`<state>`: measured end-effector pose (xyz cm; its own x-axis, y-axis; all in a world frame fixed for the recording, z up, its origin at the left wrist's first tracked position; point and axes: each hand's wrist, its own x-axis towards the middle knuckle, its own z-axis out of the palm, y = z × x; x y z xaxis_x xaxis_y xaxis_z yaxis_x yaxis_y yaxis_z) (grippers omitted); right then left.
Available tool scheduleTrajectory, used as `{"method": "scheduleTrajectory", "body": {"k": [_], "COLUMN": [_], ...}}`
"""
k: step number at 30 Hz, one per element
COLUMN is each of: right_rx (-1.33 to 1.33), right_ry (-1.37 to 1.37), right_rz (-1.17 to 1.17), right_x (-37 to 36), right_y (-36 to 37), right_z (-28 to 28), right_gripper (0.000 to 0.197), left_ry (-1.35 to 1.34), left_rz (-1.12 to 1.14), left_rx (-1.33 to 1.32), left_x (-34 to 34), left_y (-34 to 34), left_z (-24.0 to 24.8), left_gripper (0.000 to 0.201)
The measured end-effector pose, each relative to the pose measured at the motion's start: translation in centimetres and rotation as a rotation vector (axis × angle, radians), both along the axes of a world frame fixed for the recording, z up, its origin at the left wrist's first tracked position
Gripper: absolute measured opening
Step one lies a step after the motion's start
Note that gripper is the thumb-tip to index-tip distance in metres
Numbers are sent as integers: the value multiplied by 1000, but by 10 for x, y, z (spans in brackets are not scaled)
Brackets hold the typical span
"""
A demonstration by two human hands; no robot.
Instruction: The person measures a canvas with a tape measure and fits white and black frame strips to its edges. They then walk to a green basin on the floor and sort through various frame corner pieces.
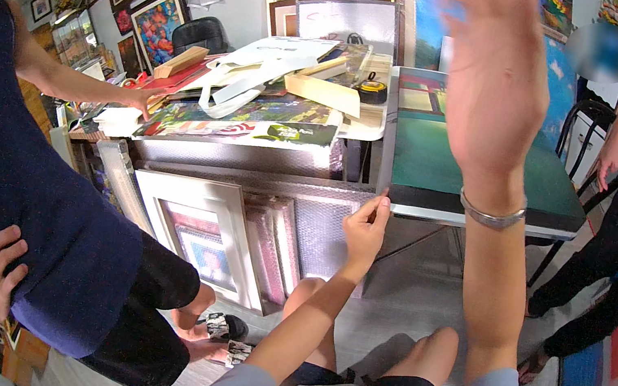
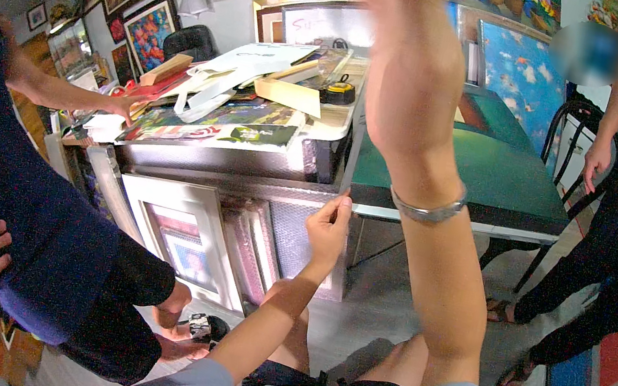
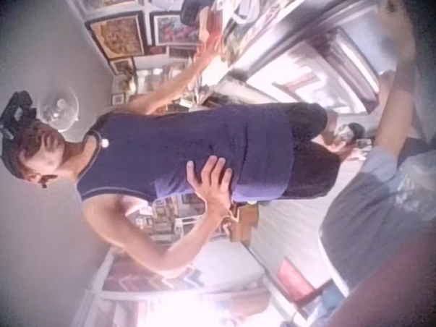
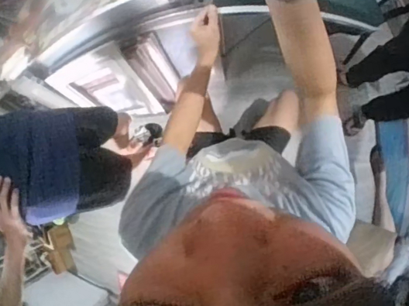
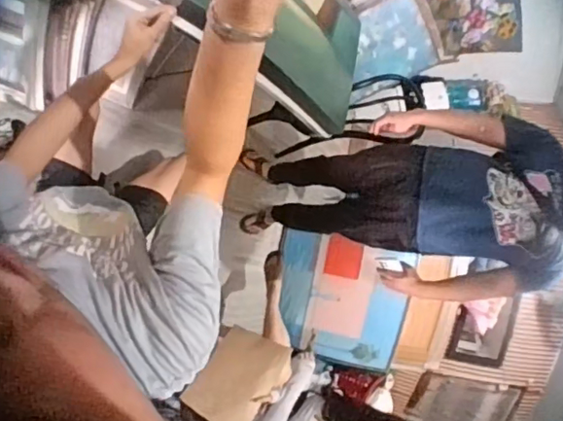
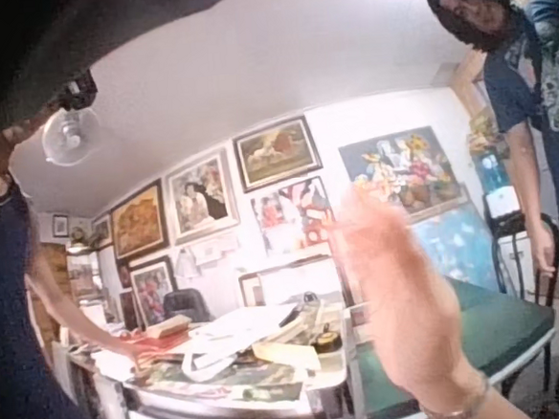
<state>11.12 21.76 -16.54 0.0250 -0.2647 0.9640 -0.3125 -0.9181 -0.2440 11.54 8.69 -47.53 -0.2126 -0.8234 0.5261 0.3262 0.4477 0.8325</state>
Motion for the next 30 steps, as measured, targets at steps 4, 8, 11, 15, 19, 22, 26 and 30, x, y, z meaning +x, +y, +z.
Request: {"method": "scheduleTrajectory", "body": {"k": [4,8,11,15,19,22,26,30], "right_rx": [434,897,862,1437,1918,2087,2147,2145], "right_ry": [632,1074,769,639,527,528,484,417], "right_rz": [414,432,459,329,-974,-1118,-1214,-1200], "right_x": [-12,29,16,-45,-123,-122,-117,-94], "right_y": [12,53,75,60,100,127,137,117], "right_z": [-35,-98,-182,-323,-483,-518,-528,-500], "right_gripper": [45,52,53,54,55,47,44,45], "left_ry": [-66,-67,-4,-30,30,19,25,49], "left_rz": [-15,112,83,142,3,105,59,69], "left_rx": [-64,-222,-325,-478,-513,-560,-510,-502], "left_x": [-13,10,-9,-5,-20,-18,-24,-4], "left_y": [-5,-19,-7,-30,-21,-23,-13,-21], "left_z": [-9,-11,-5,-22,-27,-28,-30,-25], "left_gripper": [26,21,19,22,54,60,59,55]}}
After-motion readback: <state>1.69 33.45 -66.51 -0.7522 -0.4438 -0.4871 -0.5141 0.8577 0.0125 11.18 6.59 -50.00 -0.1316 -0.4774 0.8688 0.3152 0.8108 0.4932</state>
